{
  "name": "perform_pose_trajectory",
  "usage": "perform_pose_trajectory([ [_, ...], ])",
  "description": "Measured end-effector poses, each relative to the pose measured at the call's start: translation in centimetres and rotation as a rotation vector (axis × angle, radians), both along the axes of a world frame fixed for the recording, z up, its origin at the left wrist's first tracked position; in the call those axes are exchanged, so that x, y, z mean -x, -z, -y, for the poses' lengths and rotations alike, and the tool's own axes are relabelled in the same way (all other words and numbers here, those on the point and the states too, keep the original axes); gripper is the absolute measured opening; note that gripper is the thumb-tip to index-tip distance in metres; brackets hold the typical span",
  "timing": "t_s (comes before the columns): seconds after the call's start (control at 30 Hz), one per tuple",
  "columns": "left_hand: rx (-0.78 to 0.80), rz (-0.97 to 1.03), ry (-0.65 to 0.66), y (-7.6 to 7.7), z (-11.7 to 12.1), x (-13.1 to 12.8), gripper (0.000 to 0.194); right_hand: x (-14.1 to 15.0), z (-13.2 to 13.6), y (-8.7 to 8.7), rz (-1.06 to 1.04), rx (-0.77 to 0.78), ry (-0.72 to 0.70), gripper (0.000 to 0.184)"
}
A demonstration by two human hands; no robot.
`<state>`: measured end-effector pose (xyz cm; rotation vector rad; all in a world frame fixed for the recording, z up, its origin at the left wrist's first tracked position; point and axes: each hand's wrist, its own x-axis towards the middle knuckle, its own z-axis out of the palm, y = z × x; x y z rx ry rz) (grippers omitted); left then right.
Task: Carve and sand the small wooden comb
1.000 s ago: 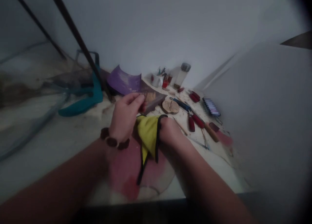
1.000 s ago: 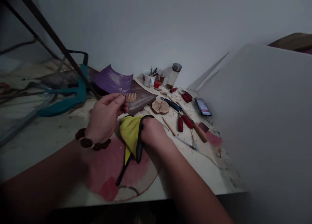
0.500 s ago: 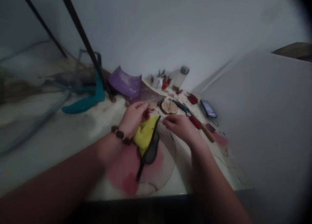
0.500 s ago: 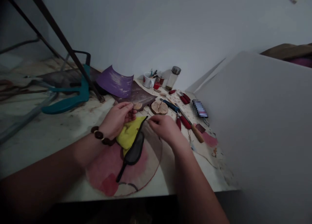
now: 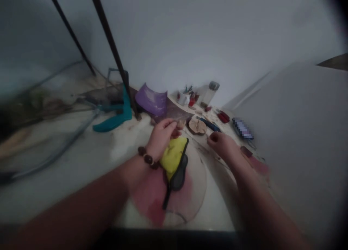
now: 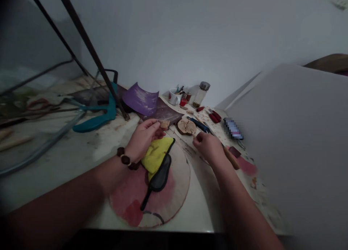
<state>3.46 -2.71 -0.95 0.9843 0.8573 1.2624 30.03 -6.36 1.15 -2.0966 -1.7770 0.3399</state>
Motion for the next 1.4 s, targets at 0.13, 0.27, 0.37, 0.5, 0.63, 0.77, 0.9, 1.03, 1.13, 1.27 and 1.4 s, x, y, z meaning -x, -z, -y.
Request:
perform_pose_trajectory([
  [0.13,-0.025,-0.015,0.012,-0.2,0.7,-0.3,0.026,4.3,1.7,0.0,-0.976,-0.250,0.020,0.027],
  [0.27,-0.069,-0.086,-0.006,-0.7,1.6,-0.4,0.027,10.2,3.9,0.8,-1.400,-0.161,-0.031,0.008],
  [0.37,-0.058,-0.147,-0.030,-1.2,2.1,-0.4,0.027,12.5,4.8,1.3,-1.477,-0.149,-0.023,0.012],
  [0.5,-0.048,-0.200,-0.028,-1.5,2.5,-0.2,0.026,12.4,5.0,1.6,-1.528,-0.162,-0.040,0.025],
  [0.63,-0.088,-0.285,0.004,-1.4,2.8,-0.1,0.025,11.9,4.7,1.6,-1.520,-0.176,0.057,0.028],
  [0.77,-0.134,-0.398,0.007,-1.6,3.4,-0.2,0.023,11.5,4.5,1.6,-1.569,-0.187,0.092,0.035],
  [0.9,-0.167,-0.466,0.016,-1.8,4.0,-0.2,0.022,10.6,4.2,2.3,-1.539,-0.172,0.058,0.036],
  [1.03,-0.176,-0.453,0.077,-1.6,4.1,-0.2,0.023,10.0,4.1,2.7,-1.504,-0.178,0.018,0.037],
  [1.13,-0.198,-0.437,0.138,-1.4,4.0,-0.3,0.022,10.0,4.1,2.7,-1.533,-0.190,0.010,0.037],
  [1.27,-0.176,-0.410,0.160,-1.5,3.9,-0.4,0.023,10.0,4.2,2.6,-1.529,-0.189,0.001,0.037],
  [1.4,-0.177,-0.421,0.155,-1.5,3.9,-0.3,0.022,9.9,4.2,2.7,-1.520,-0.199,-0.015,0.037],
])
